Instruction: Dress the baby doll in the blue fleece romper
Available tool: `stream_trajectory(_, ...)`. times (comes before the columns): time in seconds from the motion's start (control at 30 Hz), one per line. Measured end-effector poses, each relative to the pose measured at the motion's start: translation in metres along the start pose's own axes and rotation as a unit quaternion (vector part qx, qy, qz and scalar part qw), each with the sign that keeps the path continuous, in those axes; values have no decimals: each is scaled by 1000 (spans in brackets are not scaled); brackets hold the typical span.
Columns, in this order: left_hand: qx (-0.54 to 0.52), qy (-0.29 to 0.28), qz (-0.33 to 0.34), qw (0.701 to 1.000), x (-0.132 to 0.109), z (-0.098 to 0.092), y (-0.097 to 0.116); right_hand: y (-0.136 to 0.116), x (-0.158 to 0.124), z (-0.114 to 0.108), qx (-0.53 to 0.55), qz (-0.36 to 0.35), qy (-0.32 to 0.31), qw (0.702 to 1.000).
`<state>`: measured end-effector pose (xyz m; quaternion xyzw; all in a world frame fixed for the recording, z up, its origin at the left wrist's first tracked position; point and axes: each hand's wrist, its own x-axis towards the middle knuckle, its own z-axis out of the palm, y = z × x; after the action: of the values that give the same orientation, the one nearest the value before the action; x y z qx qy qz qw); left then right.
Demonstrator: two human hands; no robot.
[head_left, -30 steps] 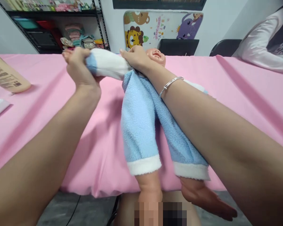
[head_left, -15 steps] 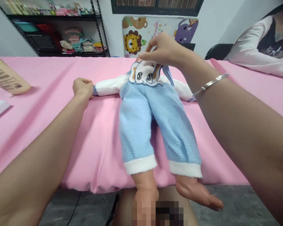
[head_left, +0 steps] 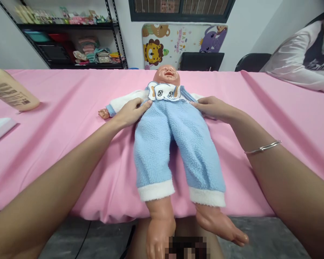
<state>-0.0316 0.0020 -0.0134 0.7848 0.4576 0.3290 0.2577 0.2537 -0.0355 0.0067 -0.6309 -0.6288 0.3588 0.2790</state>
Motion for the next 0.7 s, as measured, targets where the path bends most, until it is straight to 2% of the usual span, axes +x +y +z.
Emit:
stream_trajectory(0.17,-104,-53,-37,993,1,-8,-7,14,-1,-12,117,-28,-117,986)
stream_trajectory(0.27,-166,-21,-70,983,0,-8,-4,21,0,-17,150,-30,-170,974)
stream_trajectory(0.33,-163,17,-93,982,-1,-8,0,23,1,-18,151,-23,-188,970)
stream_trajectory(0.4,-123,22,-105,987,-2,-11,3,26,4,-18,137,-22,-179,974)
stream_trajectory(0.5,-84,-30,-118,989,-3,-16,4,32,13,-12,126,-52,-106,985)
stream_trajectory(0.6,-138,-86,-127,978,-4,-17,-1,37,21,1,200,-88,-42,975)
stream_trajectory(0.7,-243,-96,-108,959,-3,-10,-8,37,24,17,329,-102,-24,939)
